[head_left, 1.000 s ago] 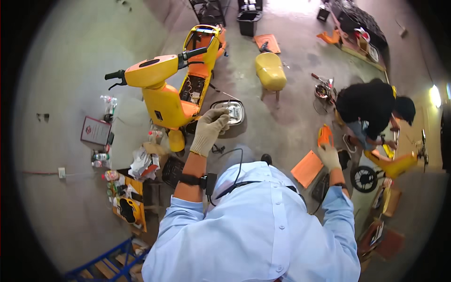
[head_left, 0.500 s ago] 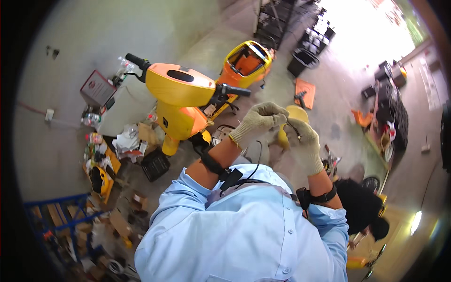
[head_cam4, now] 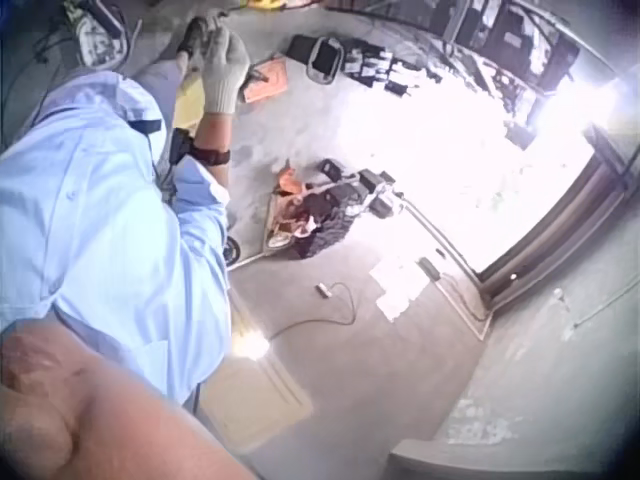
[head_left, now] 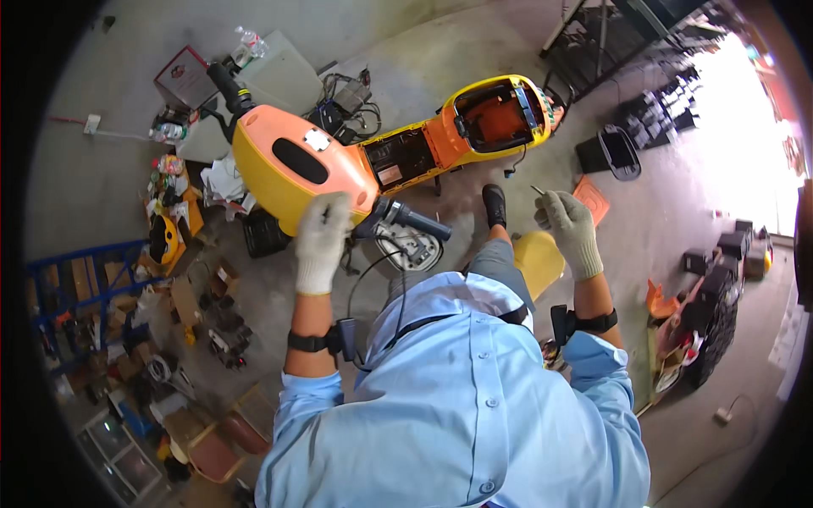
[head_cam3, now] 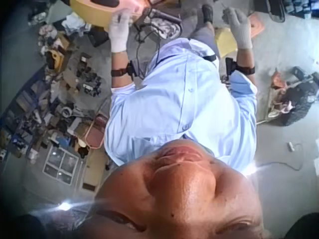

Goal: The recorder is disassembling components of a yellow electric scooter, using an electric drill to remove screws and accessing internal compartments.

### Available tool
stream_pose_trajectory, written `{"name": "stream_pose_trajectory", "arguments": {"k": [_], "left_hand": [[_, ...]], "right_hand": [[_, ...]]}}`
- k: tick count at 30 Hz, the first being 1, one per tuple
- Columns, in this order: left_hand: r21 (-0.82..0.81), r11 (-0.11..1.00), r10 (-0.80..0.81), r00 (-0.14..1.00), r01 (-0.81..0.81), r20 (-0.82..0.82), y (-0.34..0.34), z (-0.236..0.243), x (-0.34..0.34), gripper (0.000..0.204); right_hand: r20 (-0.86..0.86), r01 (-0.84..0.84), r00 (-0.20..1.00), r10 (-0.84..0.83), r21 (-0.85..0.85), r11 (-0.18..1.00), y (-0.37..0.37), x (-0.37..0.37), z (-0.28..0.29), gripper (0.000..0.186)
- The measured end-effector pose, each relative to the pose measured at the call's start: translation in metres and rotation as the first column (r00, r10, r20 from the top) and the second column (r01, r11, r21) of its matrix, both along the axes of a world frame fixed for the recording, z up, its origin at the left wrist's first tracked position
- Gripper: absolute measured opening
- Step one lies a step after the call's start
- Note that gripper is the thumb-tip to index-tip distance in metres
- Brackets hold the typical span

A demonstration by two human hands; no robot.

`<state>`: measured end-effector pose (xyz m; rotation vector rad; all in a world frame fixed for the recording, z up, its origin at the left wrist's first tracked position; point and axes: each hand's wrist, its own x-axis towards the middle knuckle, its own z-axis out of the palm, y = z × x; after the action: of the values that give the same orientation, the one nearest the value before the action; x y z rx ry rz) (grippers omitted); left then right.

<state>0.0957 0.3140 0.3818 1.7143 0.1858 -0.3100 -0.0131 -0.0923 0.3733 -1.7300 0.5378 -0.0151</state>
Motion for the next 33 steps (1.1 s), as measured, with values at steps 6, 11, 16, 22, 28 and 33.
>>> {"name": "stream_pose_trajectory", "arguments": {"k": [6,11,16,22,28,33], "left_hand": [[0.605,0.673,0.187,0.890,-0.425,0.416,-0.080,-0.001,-0.002,0.055],[0.942,0.244,0.029,0.972,-0.232,0.232,-0.172,0.007,-0.012,0.099],[0.987,-0.036,-0.052,0.987,-0.155,0.153,-0.222,-0.075,-0.020,0.076],[0.987,-0.053,-0.071,0.987,-0.149,0.145,-0.197,-0.057,-0.051,0.059],[0.956,-0.053,0.427,0.859,-0.289,0.283,-0.087,-0.039,-0.110,0.090],[0.960,-0.124,0.301,0.912,-0.251,0.277,-0.013,-0.017,-0.097,0.079]], "right_hand": [[-0.234,-0.116,0.958,0.166,0.216,0.970,-0.123,0.091,-0.116,0.037],[-0.384,-0.302,0.826,0.413,0.316,0.899,-0.149,0.152,-0.149,0.040],[-0.375,-0.747,0.583,0.721,0.104,0.657,-0.119,0.195,-0.183,0.046],[-0.439,-0.826,0.356,0.825,0.265,0.498,-0.064,0.213,-0.185,0.034],[-0.100,-0.923,0.137,0.986,-0.373,0.090,-0.041,0.193,-0.282,0.024],[-0.519,-0.840,0.220,0.826,0.330,0.431,0.010,0.178,-0.309,0.017]]}}
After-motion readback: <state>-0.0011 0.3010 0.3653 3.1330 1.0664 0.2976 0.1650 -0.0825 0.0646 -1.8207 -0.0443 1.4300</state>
